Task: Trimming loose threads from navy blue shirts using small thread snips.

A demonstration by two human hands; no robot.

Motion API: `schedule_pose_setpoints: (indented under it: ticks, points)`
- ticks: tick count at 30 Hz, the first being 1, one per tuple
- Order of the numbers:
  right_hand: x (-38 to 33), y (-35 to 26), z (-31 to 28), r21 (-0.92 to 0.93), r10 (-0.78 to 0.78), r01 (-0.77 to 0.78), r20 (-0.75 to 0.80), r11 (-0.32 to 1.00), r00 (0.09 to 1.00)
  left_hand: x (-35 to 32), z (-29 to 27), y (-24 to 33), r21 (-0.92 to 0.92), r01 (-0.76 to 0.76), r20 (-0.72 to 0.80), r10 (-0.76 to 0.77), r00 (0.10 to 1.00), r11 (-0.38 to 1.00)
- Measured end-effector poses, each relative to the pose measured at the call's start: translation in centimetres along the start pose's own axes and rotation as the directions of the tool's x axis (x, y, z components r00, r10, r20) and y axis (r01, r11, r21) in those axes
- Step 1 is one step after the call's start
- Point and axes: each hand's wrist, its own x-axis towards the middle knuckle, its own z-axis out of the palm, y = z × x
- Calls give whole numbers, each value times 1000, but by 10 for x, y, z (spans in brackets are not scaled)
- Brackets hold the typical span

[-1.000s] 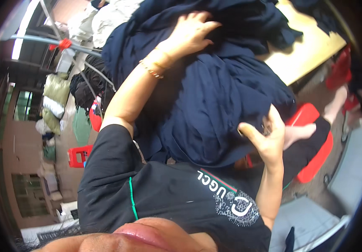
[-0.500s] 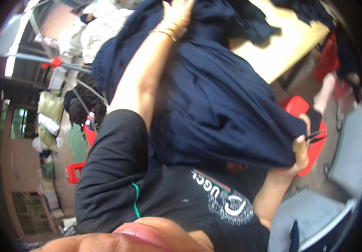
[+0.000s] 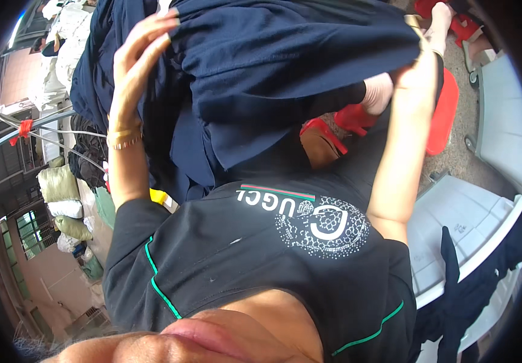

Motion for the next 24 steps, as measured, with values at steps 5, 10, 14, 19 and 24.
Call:
schedule_pose_setpoints:
  ticks: [5, 10, 14, 19, 24]
  points:
    - [-50, 55, 47, -412, -261, 214, -59, 886, 964, -65, 30, 19, 76, 171, -91, -164, 982, 982]
    - [-113, 23, 113, -594, -65, 747, 768, 299, 637, -77, 43, 14, 311, 245, -150, -207, 967, 918]
    - [-128, 47, 127, -451, 211, 887, 880, 99, 425, -67, 48, -24, 394, 157, -126, -116, 985, 905]
    - [-115, 54, 114, -368, 68, 900, 930, 235, 362, -54, 32, -88, -326, 316, -171, -384, 907, 891]
    - [-108, 55, 122, -452, 97, 798, 886, 398, 454, -4, 1, -36, -444, 84, -294, -234, 927, 892]
